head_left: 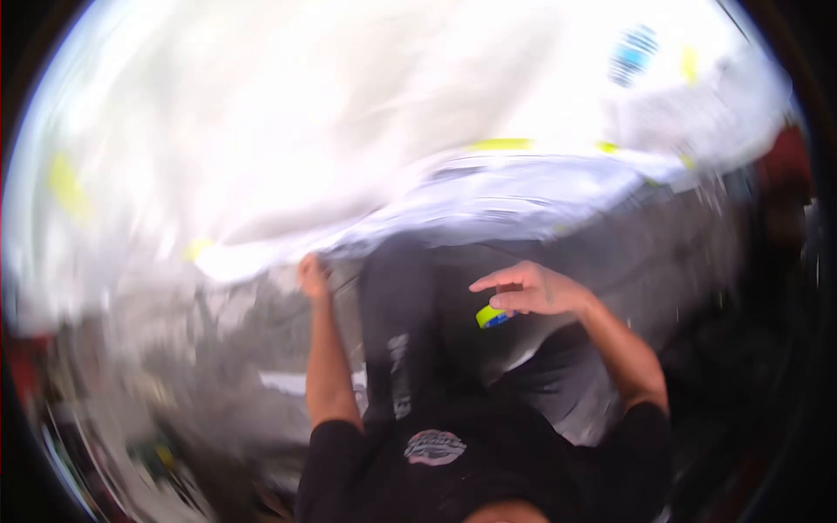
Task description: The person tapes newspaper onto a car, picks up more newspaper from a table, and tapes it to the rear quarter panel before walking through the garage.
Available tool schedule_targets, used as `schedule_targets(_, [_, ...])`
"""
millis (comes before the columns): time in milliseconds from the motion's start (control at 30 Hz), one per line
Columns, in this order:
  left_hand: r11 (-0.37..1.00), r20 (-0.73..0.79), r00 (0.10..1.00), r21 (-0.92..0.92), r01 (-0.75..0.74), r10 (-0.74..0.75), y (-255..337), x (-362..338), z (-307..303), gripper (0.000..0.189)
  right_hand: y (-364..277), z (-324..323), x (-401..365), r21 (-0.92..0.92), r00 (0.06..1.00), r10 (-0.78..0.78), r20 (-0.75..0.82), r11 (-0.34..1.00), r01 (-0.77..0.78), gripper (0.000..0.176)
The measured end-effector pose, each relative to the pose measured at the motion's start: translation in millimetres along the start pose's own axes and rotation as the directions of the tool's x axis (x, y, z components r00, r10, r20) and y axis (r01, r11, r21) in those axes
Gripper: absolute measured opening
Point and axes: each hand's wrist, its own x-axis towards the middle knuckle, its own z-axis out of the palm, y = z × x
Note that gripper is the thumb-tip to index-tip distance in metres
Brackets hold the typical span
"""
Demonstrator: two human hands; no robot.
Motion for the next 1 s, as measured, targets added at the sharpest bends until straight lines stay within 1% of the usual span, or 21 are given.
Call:
schedule_targets(33, [0.982, -0.077, 0.994, 0.163, 0.095, -0.083, 3.6, -7.3, -1.9, 0.042, 12.9, -21.3, -27.5, 0.033, 0.996, 0.092, -0.007, 0.995, -0.092, 0.042])
schedule_targets(67, [0.943, 0.027, 0.993, 0.316, 0.102, -0.116, 1.0, -13.2, -7.4, 0.043, 35.5, -37.0, -53.4, 0.094, 0.99, 0.108, -0.088, 0.991, -0.1, 0.042])
schedule_targets(100, [0.883, 0.115, 0.982, 0.462, 0.078, -0.148, 3.3, -19.2, -13.6, 0.044, 70.5, -50.4, -77.6, -0.012, 0.974, 0.072, -0.213, 0.997, -0.077, 0.044])
schedule_targets(133, [0.672, 0.239, 0.936, 0.741, -0.005, -0.258, 18.3, -31.9, -12.4, 0.041, 109.9, -61.1, -99.0, -0.132, 0.947, 0.028, -0.321, 0.989, -0.074, 0.046])
schedule_targets(167, [0.551, 0.385, 0.876, 0.816, -0.176, -0.291, 14.5, -43.9, -5.3, 0.039, 180.8, -65.1, -120.4, -0.36, 0.88, -0.052, -0.471, 0.923, -0.138, 0.046])
schedule_targets(200, [0.47, 0.513, 0.796, 0.816, -0.337, -0.32, 15.1, -64.4, 2.7, 0.037, 239.2, -60.2, -135.2, -0.55, 0.794, -0.155, -0.588, 0.797, -0.252, 0.046])
schedule_targets(233, [0.422, 0.592, 0.714, 0.794, -0.437, -0.374, 20.4, -84.9, 10.8, 0.037, 251.6, -55.2, -139.6, -0.491, 0.758, 0.216, -0.615, 0.647, -0.583, 0.041])
schedule_targets(267, [0.389, 0.649, 0.637, 0.76, -0.52, -0.415, 26.0, -100.4, 24.2, 0.036, 263.8, -43.6, -145.1, -0.428, 0.579, 0.557, -0.596, 0.39, -0.815, 0.036])
schedule_targets(333, [0.359, 0.694, 0.533, 0.713, -0.603, -0.483, 65.5, -130.5, 48.8, 0.039, 347.9, 17.2, -156.7, -0.113, 0.427, 0.282, -0.859, 0.71, -0.695, 0.026])
schedule_targets(367, [0.362, 0.718, 0.476, 0.679, -0.639, -0.507, 82.6, -141.5, 58.4, 0.041, 357.0, 30.2, -150.6, -0.186, 0.433, 0.235, -0.87, 0.657, -0.731, 0.022])
schedule_targets(400, [0.361, 0.728, 0.434, 0.657, -0.662, -0.53, 117.2, -142.3, 54.2, 0.043, 323.1, 63.8, -143.4, -0.265, 0.448, 0.196, -0.872, 0.581, -0.77, 0.02])
schedule_targets(467, [0.343, 0.746, 0.348, 0.599, -0.724, -0.568, 153.9, -156.8, 63.6, 0.049, 301.5, 75.4, -148.0, -0.281, 0.386, -0.059, -0.92, 0.788, -0.548, 0.018])
schedule_targets(533, [0.326, 0.791, 0.22, 0.464, -0.824, -0.571, 199.4, -177.7, 72.4, 0.057, 275.8, 105.7, -135.5, -0.125, 0.402, 0.196, -0.894, 0.754, -0.645, 0.019])
schedule_targets(567, [0.303, 0.827, 0.122, 0.333, -0.893, -0.548, 217.5, -188.7, 65.4, 0.061, 203.1, 107.3, -159.4, -0.166, 0.474, 0.236, -0.848, 0.732, -0.661, 0.019])
schedule_targets(600, [0.241, 0.889, -0.102, 0.01, -0.971, -0.447, 230.2, -199.9, 56.3, 0.065, 199.4, 132.9, -146.3, -0.228, 0.529, 0.204, -0.824, 0.735, -0.639, 0.017])
schedule_targets(633, [0.102, 0.583, 0.382, 0.63, -0.77, -0.718, 293.2, -267.4, 92.9, 0.069, 189.2, 158.1, -141.0, -0.215, 0.57, 0.111, -0.814, 0.854, -0.473, 0.018])
schedule_targets(667, [-0.035, 0.689, 0.229, 0.283, -0.958, -0.687, 304.2, -282.3, 68.9, 0.071, 150.3, 187.4, -149.4, -0.357, 0.699, 0.085, -0.71, 0.812, -0.461, 0.017])
schedule_targets(700, [-0.217, 0.772, 0.068, -0.092, -0.972, -0.633, 315.2, -296.9, 45.1, 0.072, 101.0, 204.9, -169.1, -0.453, 0.798, 0.006, -0.603, 0.821, -0.349, 0.017])
schedule_targets(733, [-0.185, 0.756, 0.042, -0.106, -0.977, -0.654, 332.8, -321.2, 33.7, 0.071, 54.8, 221.1, -185.0, -0.4, 0.838, 0.036, -0.545, 0.867, -0.297, 0.016])
schedule_targets(900, [0.214, 0.553, 0.051, 0.404, -0.889, -0.832, 400.9, -418.3, 53.3, 0.065, -21.9, 264.7, -242.7, -0.565, 0.923, -0.081, -0.375, 0.81, -0.158, 0.019])
schedule_targets(1000, [0.321, 0.531, 0.013, 0.531, -0.784, -0.847, 421.4, -446.9, 59.4, 0.062, -65.5, 219.0, -318.8, -0.468, 0.865, 0.207, -0.457, 0.77, -0.432, 0.021])
